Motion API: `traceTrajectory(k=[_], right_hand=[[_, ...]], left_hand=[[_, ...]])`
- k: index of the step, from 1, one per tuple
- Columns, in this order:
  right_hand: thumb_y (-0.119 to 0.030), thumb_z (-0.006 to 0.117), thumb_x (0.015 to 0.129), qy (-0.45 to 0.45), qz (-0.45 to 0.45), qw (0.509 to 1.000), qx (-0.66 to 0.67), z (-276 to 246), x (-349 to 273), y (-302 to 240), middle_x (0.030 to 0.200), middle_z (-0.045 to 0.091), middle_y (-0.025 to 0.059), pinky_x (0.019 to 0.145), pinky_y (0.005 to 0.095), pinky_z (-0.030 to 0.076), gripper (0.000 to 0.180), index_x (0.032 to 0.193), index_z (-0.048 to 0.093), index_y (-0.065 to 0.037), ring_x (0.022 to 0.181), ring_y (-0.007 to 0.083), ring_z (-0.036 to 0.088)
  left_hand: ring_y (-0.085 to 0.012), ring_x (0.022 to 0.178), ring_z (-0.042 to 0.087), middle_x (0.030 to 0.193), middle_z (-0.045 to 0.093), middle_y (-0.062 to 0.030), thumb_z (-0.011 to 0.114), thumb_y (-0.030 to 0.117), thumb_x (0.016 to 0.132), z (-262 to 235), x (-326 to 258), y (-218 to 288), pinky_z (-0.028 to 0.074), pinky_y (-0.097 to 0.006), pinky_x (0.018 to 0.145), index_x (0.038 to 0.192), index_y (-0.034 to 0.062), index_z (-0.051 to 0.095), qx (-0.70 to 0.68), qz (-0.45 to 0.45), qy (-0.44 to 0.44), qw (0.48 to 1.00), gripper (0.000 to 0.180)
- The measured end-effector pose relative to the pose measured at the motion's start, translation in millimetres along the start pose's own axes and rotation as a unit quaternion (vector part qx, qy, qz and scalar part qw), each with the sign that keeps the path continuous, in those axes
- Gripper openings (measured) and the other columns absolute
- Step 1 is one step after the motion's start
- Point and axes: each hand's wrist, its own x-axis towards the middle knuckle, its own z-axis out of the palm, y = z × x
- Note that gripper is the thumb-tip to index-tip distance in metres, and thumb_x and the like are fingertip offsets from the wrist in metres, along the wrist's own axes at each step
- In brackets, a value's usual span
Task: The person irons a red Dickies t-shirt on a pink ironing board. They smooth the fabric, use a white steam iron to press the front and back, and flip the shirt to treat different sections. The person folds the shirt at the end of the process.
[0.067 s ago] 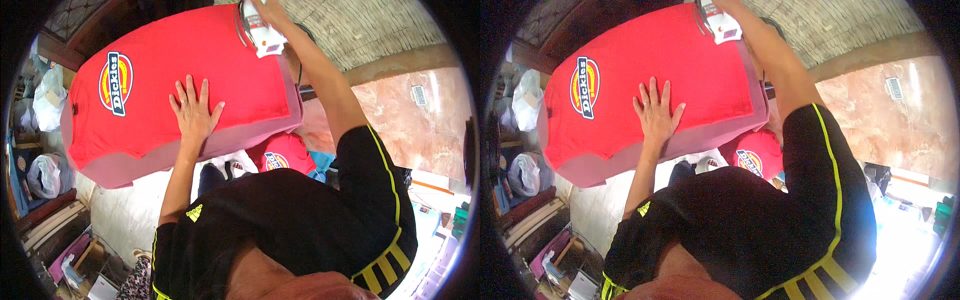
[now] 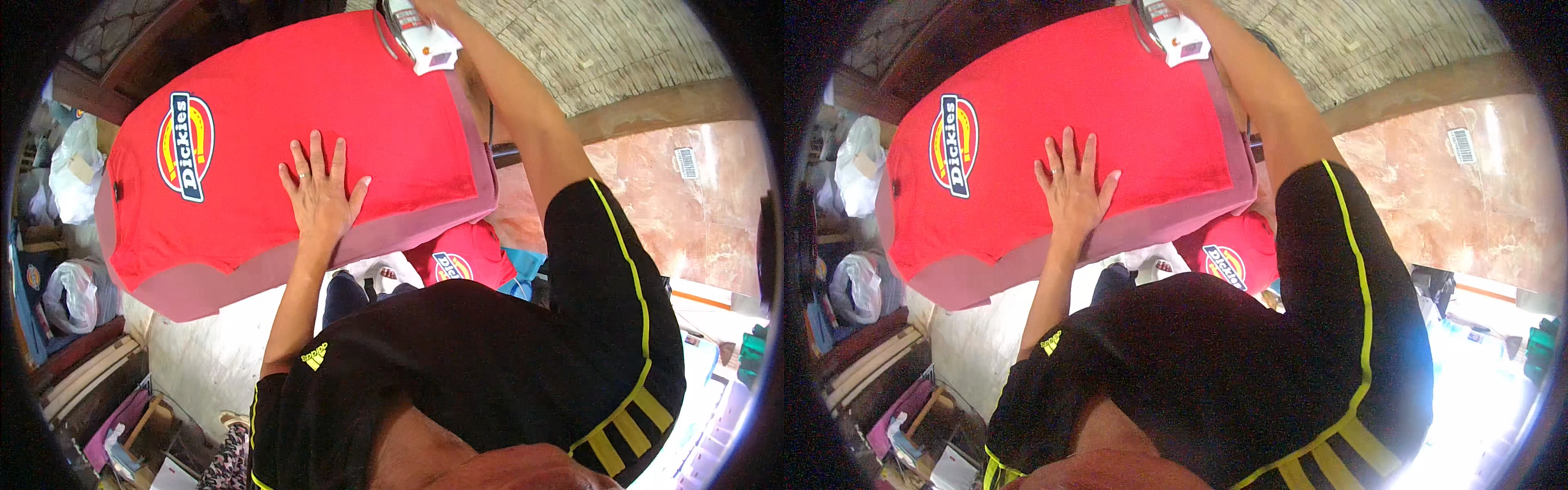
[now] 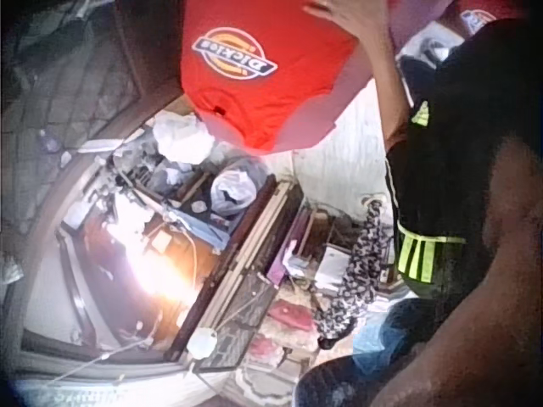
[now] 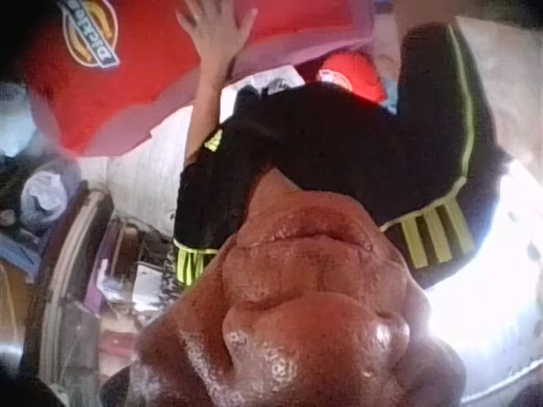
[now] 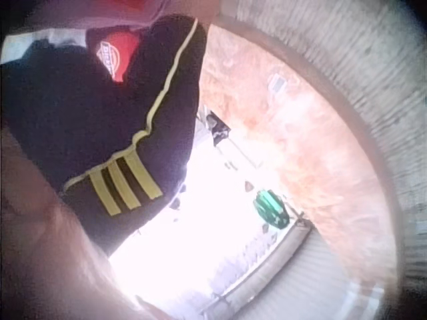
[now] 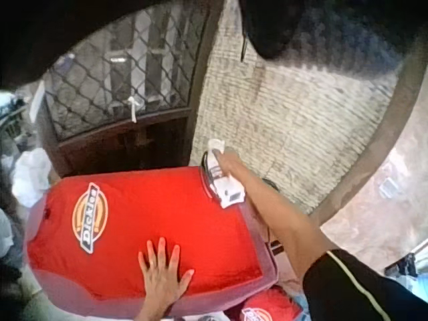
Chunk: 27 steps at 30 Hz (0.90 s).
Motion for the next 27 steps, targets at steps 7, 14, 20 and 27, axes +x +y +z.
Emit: traceTrajectory(k=[7, 14, 20, 27], right_hand=[[-0.051, 0.045, 0.096, -0.129, -0.027, 0.989, -0.062, -22, -51, -16, 0.087, 0.068, 0.0280, 0.079, 0.0474, 0.051, 0.060, 0.097, 0.067, 0.006, 0.087, 0.0394, 0.069], [-0.041, 0.056, 0.097, -0.063, -0.033, 0.997, -0.044, -98, -247, 14, 0.086, 0.068, 0.0188, 0.075, 0.0411, 0.050, 0.044, 0.109, 0.064, 0.001, 0.081, 0.0300, 0.067], [-0.031, 0.061, 0.096, -0.121, -0.030, 0.991, 0.048, -105, -330, -6, 0.087, 0.065, 0.0210, 0.073, 0.0410, 0.049, 0.036, 0.109, 0.061, 0.002, 0.085, 0.0287, 0.066], [-0.040, 0.057, 0.096, -0.178, -0.152, 0.967, 0.096, -53, -231, -33, 0.083, 0.064, 0.0235, 0.069, 0.0436, 0.050, 0.043, 0.102, 0.061, 0.003, 0.077, 0.0333, 0.066]], left_hand=[[-0.0493, 0.145, 0.020, 0.159, 0.024, -0.0189, 0.058, 0.056, 0.090, 4, -4, -7, 0.020, -0.073, 0.108, 0.151, 0.0175, 0.038, -0.024, -0.007, -0.003, 1.000, 0.075], [-0.0493, 0.145, 0.020, 0.158, 0.026, -0.0192, 0.058, 0.057, 0.089, 7, 4, -1, 0.021, -0.073, 0.106, 0.150, 0.0169, 0.040, -0.038, 0.025, 0.024, 0.999, 0.075], [-0.0484, 0.145, 0.022, 0.159, 0.026, -0.0192, 0.053, 0.060, 0.090, 10, 1, -3, 0.019, -0.071, 0.109, 0.149, 0.0174, 0.041, 0.001, 0.009, 0.014, 1.000, 0.074], [-0.0455, 0.146, 0.021, 0.160, 0.025, -0.0177, 0.051, 0.064, 0.090, 13, -7, -1, 0.017, -0.070, 0.110, 0.151, 0.0198, 0.038, 0.020, -0.014, 0.028, 0.999, 0.076]])
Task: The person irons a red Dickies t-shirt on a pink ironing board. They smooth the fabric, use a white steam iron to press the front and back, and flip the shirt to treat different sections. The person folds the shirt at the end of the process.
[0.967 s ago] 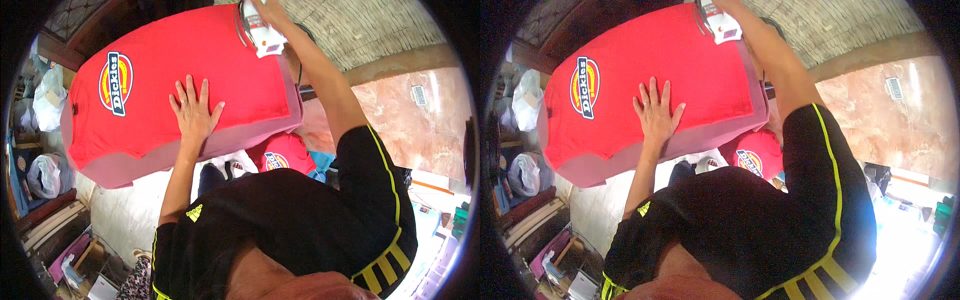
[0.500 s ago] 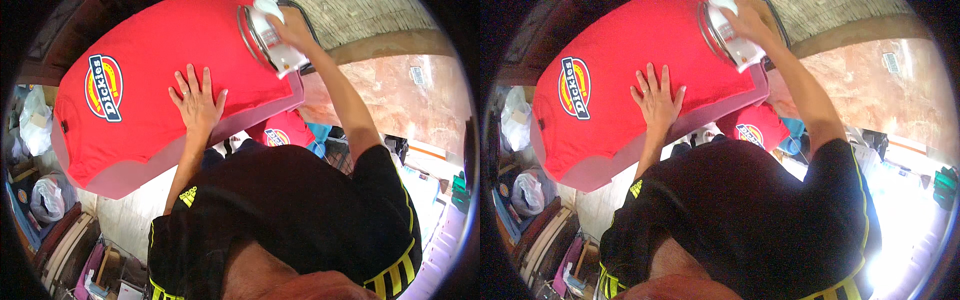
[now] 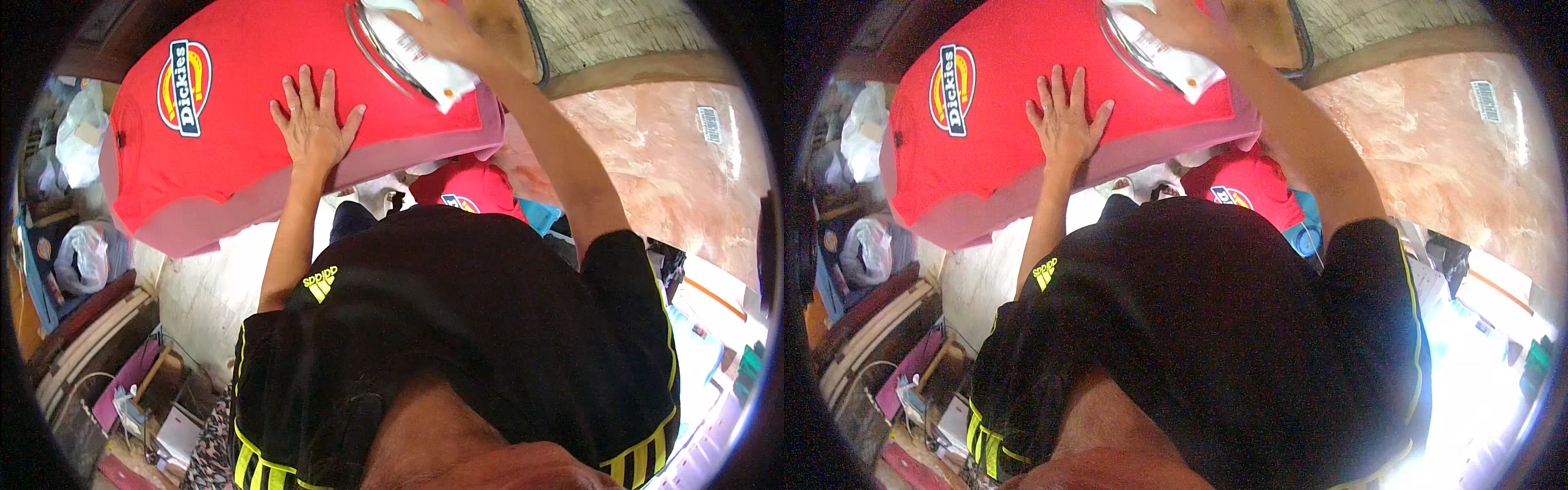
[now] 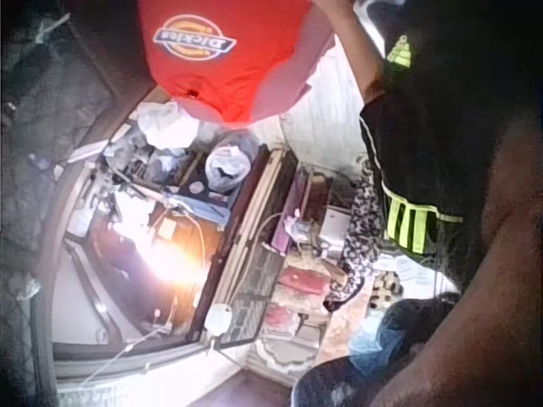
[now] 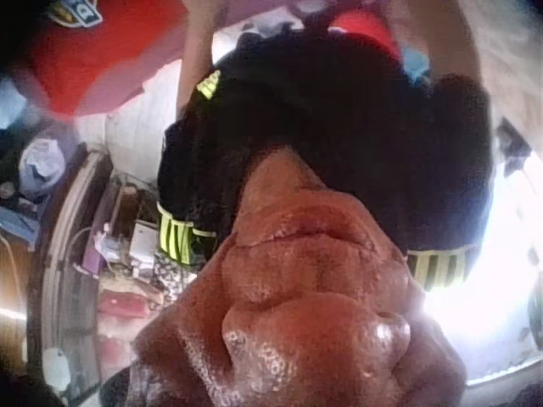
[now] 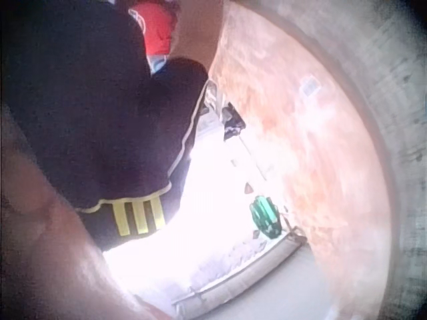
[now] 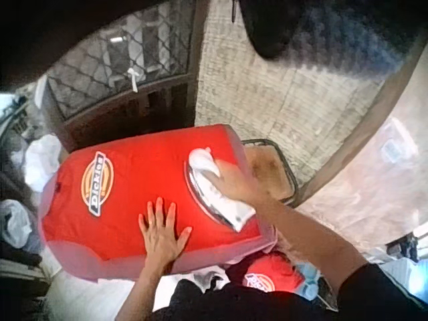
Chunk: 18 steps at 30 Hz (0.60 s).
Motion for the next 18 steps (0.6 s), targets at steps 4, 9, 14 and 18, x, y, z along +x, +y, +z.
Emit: traceTrajectory(k=[4, 9, 14, 18], right_hand=[[-0.039, 0.051, 0.097, -0.057, 0.041, 0.998, -0.003, 5, 17, -24, 0.082, 0.067, 0.0232, 0.074, 0.0458, 0.053, 0.046, 0.105, 0.062, 0.005, 0.081, 0.0344, 0.070], [-0.045, 0.061, 0.095, -0.076, -0.076, 0.994, -0.028, 18, -66, -23, 0.082, 0.064, 0.0299, 0.068, 0.0514, 0.050, 0.047, 0.099, 0.058, 0.002, 0.078, 0.0459, 0.066], [-0.037, 0.063, 0.096, -0.158, -0.068, 0.984, 0.039, 36, -57, -43, 0.079, 0.064, 0.0184, 0.065, 0.0393, 0.049, 0.039, 0.102, 0.059, 0.001, 0.073, 0.0248, 0.063], [-0.037, 0.061, 0.098, -0.226, -0.064, 0.971, 0.036, 47, -16, -76, 0.077, 0.063, 0.0105, 0.063, 0.0327, 0.048, 0.037, 0.103, 0.059, 0.000, 0.072, 0.0122, 0.059]], left_hand=[[-0.0472, 0.146, 0.020, 0.159, 0.025, -0.0200, 0.048, 0.064, 0.092, -10, -26, 0, 0.016, -0.071, 0.110, 0.150, 0.0181, 0.040, 0.031, -0.063, -0.001, 0.998, 0.075], [-0.0473, 0.146, 0.021, 0.160, 0.025, -0.0202, 0.047, 0.062, 0.092, -15, -62, -12, 0.016, -0.068, 0.111, 0.151, 0.0184, 0.039, 0.064, -0.153, 0.026, 0.986, 0.073], [-0.0478, 0.145, 0.023, 0.159, 0.026, -0.0207, 0.049, 0.058, 0.093, -18, -89, -18, 0.015, -0.066, 0.113, 0.148, 0.0158, 0.043, 0.059, -0.203, 0.052, 0.976, 0.070], [-0.0468, 0.146, 0.019, 0.160, 0.025, -0.0190, 0.053, 0.056, 0.093, -27, -106, -30, 0.015, -0.064, 0.114, 0.148, 0.0137, 0.043, 0.045, -0.262, 0.060, 0.962, 0.070]])
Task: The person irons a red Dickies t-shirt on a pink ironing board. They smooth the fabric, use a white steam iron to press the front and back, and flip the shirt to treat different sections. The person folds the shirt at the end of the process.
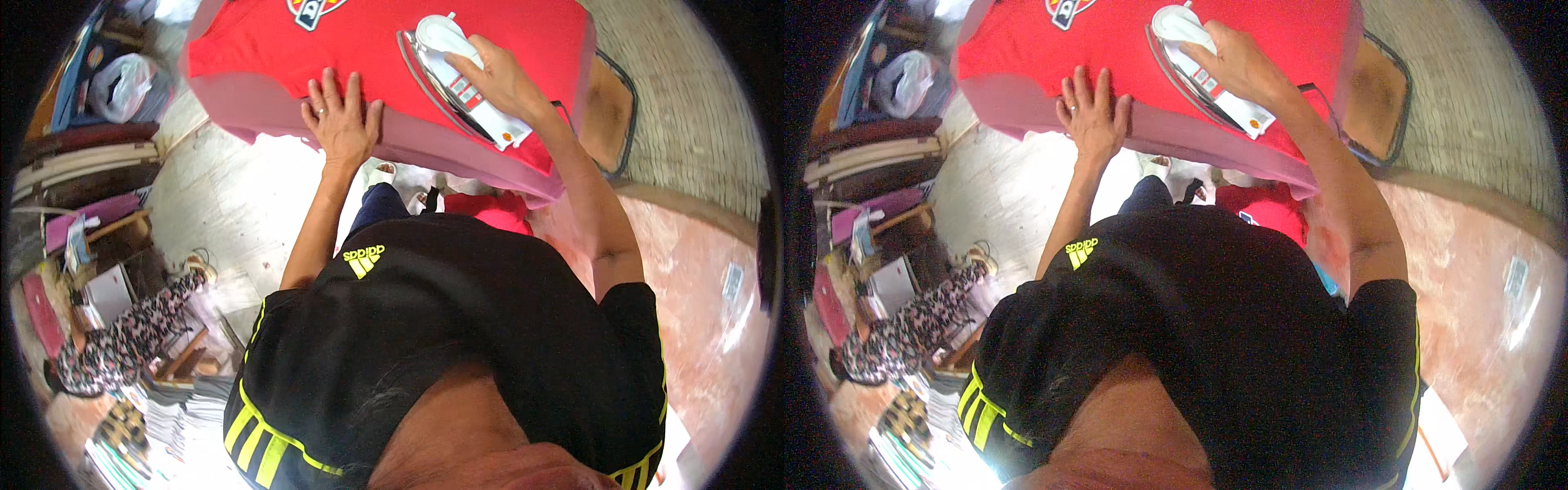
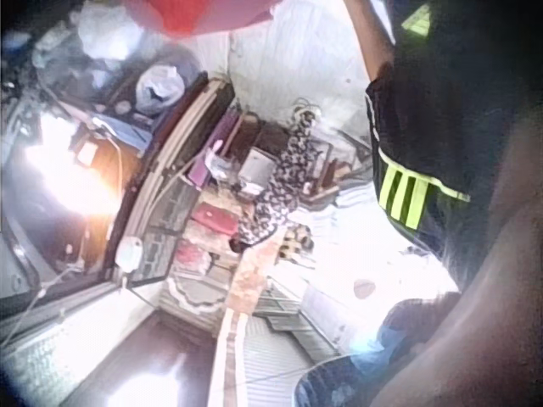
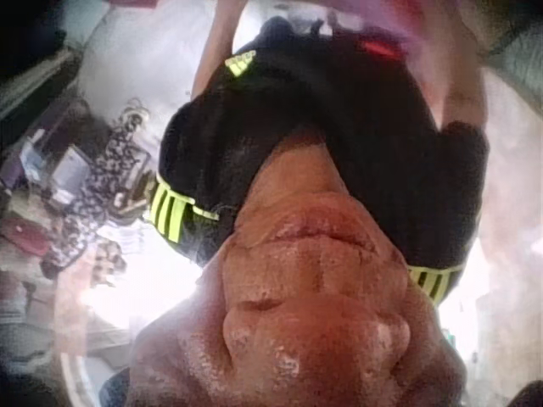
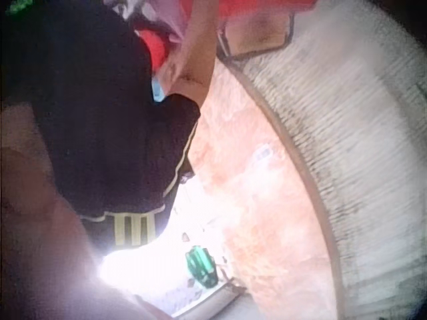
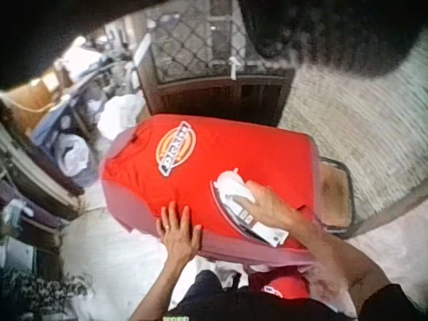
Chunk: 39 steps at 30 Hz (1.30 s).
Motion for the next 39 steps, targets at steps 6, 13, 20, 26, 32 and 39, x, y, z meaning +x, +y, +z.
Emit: traceTrajectory(k=[6, 13, 20, 26, 32, 39], right_hand=[[-0.047, 0.059, 0.095, -0.056, -0.119, 0.991, -0.023, 29, 9, -14, 0.081, 0.065, 0.0257, 0.067, 0.0459, 0.050, 0.049, 0.098, 0.059, 0.002, 0.076, 0.0385, 0.068], [-0.038, 0.059, 0.099, -0.096, -0.121, 0.986, -0.061, 43, 38, -44, 0.077, 0.066, 0.0132, 0.062, 0.0358, 0.049, 0.037, 0.101, 0.058, -0.001, 0.067, 0.0151, 0.063], [-0.042, 0.060, 0.096, -0.148, -0.103, 0.984, -0.010, 72, 51, -73, 0.083, 0.066, 0.0243, 0.071, 0.0434, 0.050, 0.044, 0.102, 0.059, 0.002, 0.077, 0.0328, 0.067], [-0.032, 0.060, 0.098, -0.077, -0.097, 0.992, 0.015, 115, 51, -96, 0.080, 0.067, 0.0195, 0.062, 0.0377, 0.050, 0.034, 0.097, 0.056, 0.002, 0.071, 0.0203, 0.067], [-0.027, 0.061, 0.098, -0.041, -0.095, 0.994, 0.035, 127, 60, -110, 0.073, 0.064, 0.0210, 0.057, 0.0391, 0.049, 0.031, 0.097, 0.053, 0.003, 0.066, 0.0216, 0.067], [-0.026, 0.061, 0.097, -0.078, -0.042, 0.993, -0.082, 89, 61, -105, 0.078, 0.064, 0.0277, 0.059, 0.0442, 0.048, 0.029, 0.099, 0.051, 0.002, 0.071, 0.0432, 0.067]], left_hand=[[-0.0431, 0.121, 0.042, 0.132, 0.048, -0.0247, 0.067, 0.045, 0.088, -2, 3, -71, 0.033, -0.056, 0.100, 0.121, 0.0089, 0.063, -0.097, -0.167, 0.192, 0.962, 0.049], [-0.0346, 0.111, 0.051, 0.108, 0.063, -0.0083, 0.069, 0.044, 0.086, -25, 22, -84, 0.040, -0.051, 0.088, 0.096, 0.0121, 0.074, -0.061, -0.224, 0.080, 0.969, 0.034], [-0.0309, 0.095, 0.053, 0.092, 0.059, -0.0077, 0.071, 0.039, 0.086, -32, 19, -110, 0.038, -0.048, 0.079, 0.086, 0.0097, 0.070, -0.118, -0.141, 0.037, 0.982, 0.029], [-0.0297, 0.090, 0.053, 0.087, 0.060, -0.0073, 0.073, 0.033, 0.084, -36, 19, -110, 0.039, -0.046, 0.076, 0.080, 0.0079, 0.071, -0.158, -0.124, 0.051, 0.978, 0.026], [-0.0312, 0.076, 0.059, 0.080, 0.063, -0.0133, 0.073, 0.024, 0.084, -54, 27, -123, 0.044, -0.044, 0.069, 0.079, 0.0032, 0.072, -0.201, -0.100, -0.011, 0.974, 0.022], [-0.0390, 0.092, 0.063, 0.100, 0.066, -0.0223, 0.057, 0.007, 0.092, -69, 96, -111, 0.049, -0.046, 0.083, 0.104, -0.0040, 0.065, -0.315, 0.013, 0.090, 0.945, 0.018]])
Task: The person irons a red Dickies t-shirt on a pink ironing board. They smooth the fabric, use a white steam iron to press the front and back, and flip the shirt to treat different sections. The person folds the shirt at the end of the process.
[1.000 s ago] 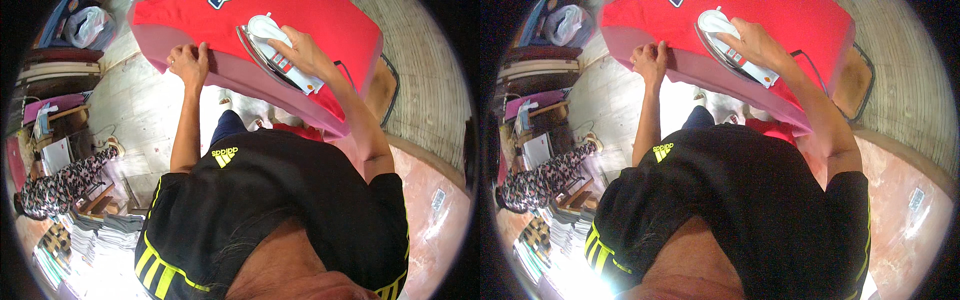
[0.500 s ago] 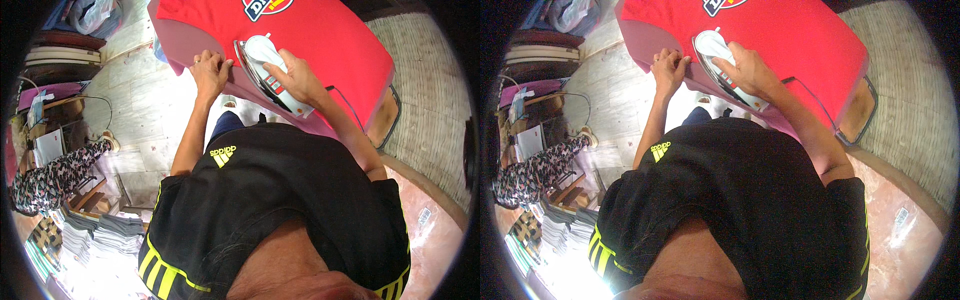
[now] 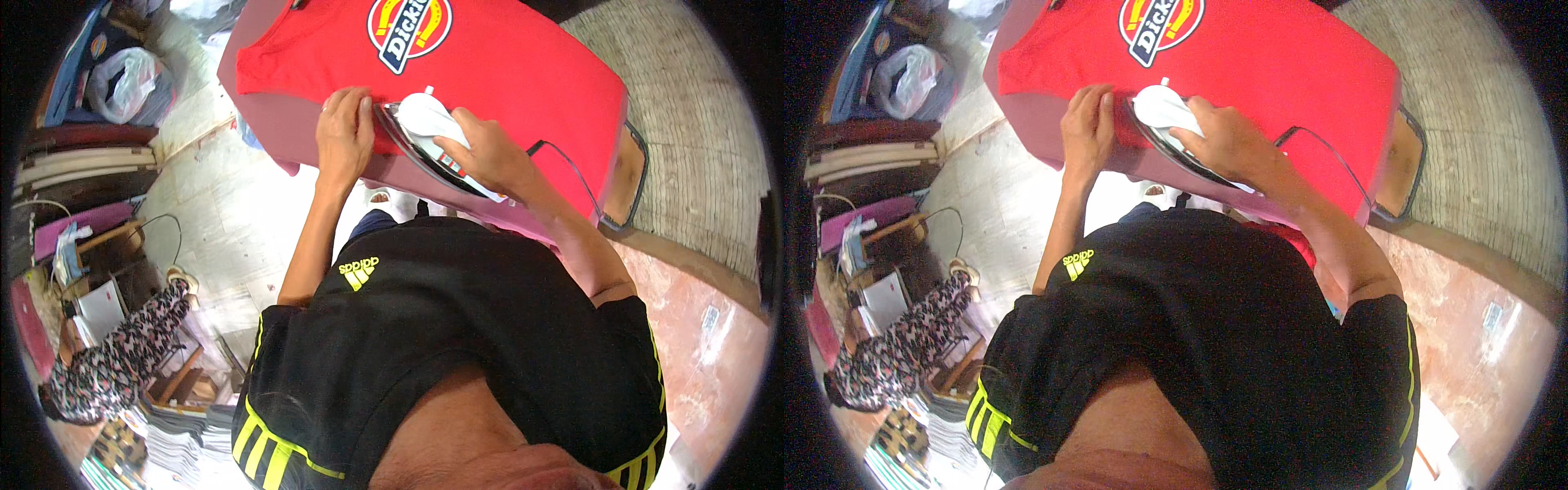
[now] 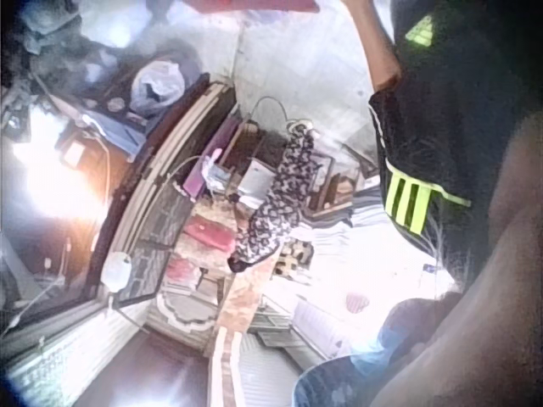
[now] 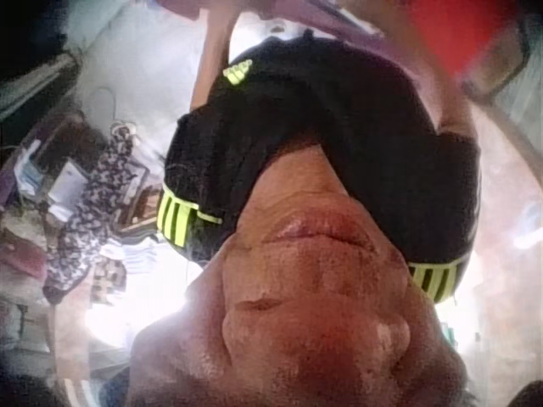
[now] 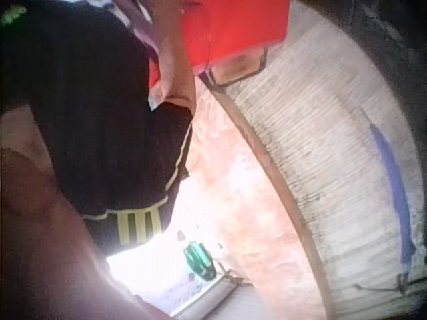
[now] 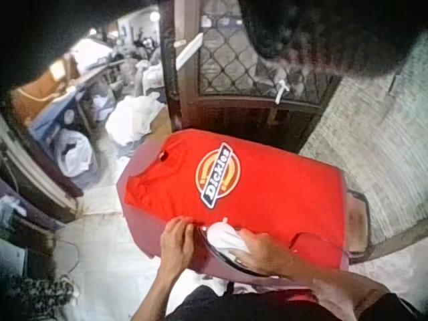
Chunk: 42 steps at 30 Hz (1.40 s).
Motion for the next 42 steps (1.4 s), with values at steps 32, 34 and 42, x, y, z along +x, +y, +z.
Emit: traceTrajectory(k=[32, 34, 42], right_hand=[[-0.047, 0.050, 0.097, 0.279, 0.186, 0.942, -0.025, -136, 121, 141, 0.106, 0.066, 0.0292, 0.088, 0.0439, 0.049, 0.057, 0.120, 0.056, 0.004, 0.100, 0.0392, 0.066], [-0.046, 0.052, 0.097, 0.319, 0.159, 0.928, -0.111, -162, 126, 212, 0.103, 0.067, 0.0231, 0.084, 0.0402, 0.050, 0.052, 0.118, 0.058, 0.001, 0.095, 0.0320, 0.067], [-0.041, 0.052, 0.097, 0.200, 0.069, 0.973, -0.088, -196, 145, 211, 0.103, 0.068, 0.0233, 0.085, 0.0426, 0.051, 0.047, 0.113, 0.062, 0.002, 0.096, 0.0346, 0.066]], left_hand=[[-0.0454, 0.144, 0.024, 0.157, 0.030, -0.0194, 0.051, 0.057, 0.094, 104, 74, -33, 0.020, -0.062, 0.113, 0.147, 0.0170, 0.047, 0.281, 0.114, -0.163, 0.939, 0.067], [-0.0448, 0.145, 0.024, 0.157, 0.030, -0.0186, 0.052, 0.057, 0.093, 114, 81, -24, 0.019, -0.062, 0.113, 0.147, 0.0176, 0.047, 0.271, 0.129, -0.172, 0.938, 0.067], [-0.0451, 0.144, 0.026, 0.155, 0.033, -0.0181, 0.057, 0.054, 0.091, 107, 81, -24, 0.020, -0.063, 0.113, 0.145, 0.0193, 0.046, 0.313, 0.095, -0.190, 0.926, 0.065]])
